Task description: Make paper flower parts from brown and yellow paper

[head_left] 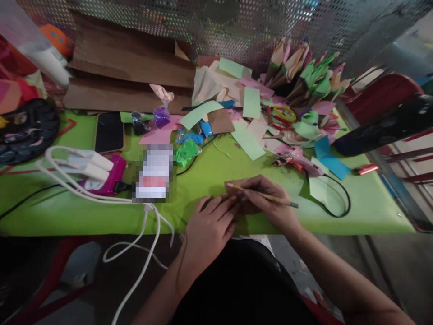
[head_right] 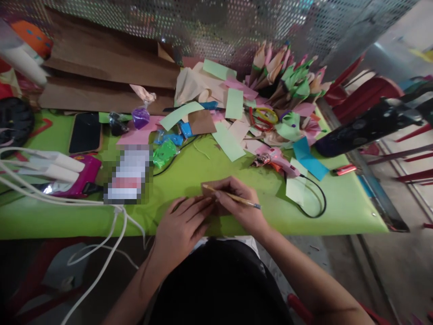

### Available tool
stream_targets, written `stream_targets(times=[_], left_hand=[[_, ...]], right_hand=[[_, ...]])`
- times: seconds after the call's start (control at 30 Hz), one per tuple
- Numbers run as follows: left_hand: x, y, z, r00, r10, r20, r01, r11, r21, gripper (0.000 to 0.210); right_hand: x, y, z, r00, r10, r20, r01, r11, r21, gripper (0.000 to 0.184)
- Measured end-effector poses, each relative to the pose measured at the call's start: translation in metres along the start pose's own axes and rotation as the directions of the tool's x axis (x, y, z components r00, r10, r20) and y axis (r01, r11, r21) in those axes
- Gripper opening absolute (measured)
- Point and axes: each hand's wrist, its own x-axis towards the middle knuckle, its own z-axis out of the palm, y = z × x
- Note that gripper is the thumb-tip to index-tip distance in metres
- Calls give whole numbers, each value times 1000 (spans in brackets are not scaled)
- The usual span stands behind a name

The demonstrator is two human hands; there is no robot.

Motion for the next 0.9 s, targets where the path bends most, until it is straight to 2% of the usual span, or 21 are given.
stream_targets(times=[0.2, 0.43, 0.6, 0.9], left_hand=[[0, 1, 1, 1000, -2, -9, 2, 1000, 10, 32], [-1, 1, 2, 999, 1, -36, 0, 1000, 26, 33], [0, 0, 1, 999, 8, -39, -7, 999, 48, 34], [2, -2, -4, 999, 34, -39, -32, 998, 52, 32]], right_hand=[[3, 6, 4, 999, 31, -40, -34, 997, -70, 9], [4, 1, 3, 996, -24, -90, 9, 985, -172, 8], [1, 5, -8, 988, -13, -154, -25, 970, -242, 8], [-7, 16, -33, 953, -4, -304, -82, 960, -267, 12]])
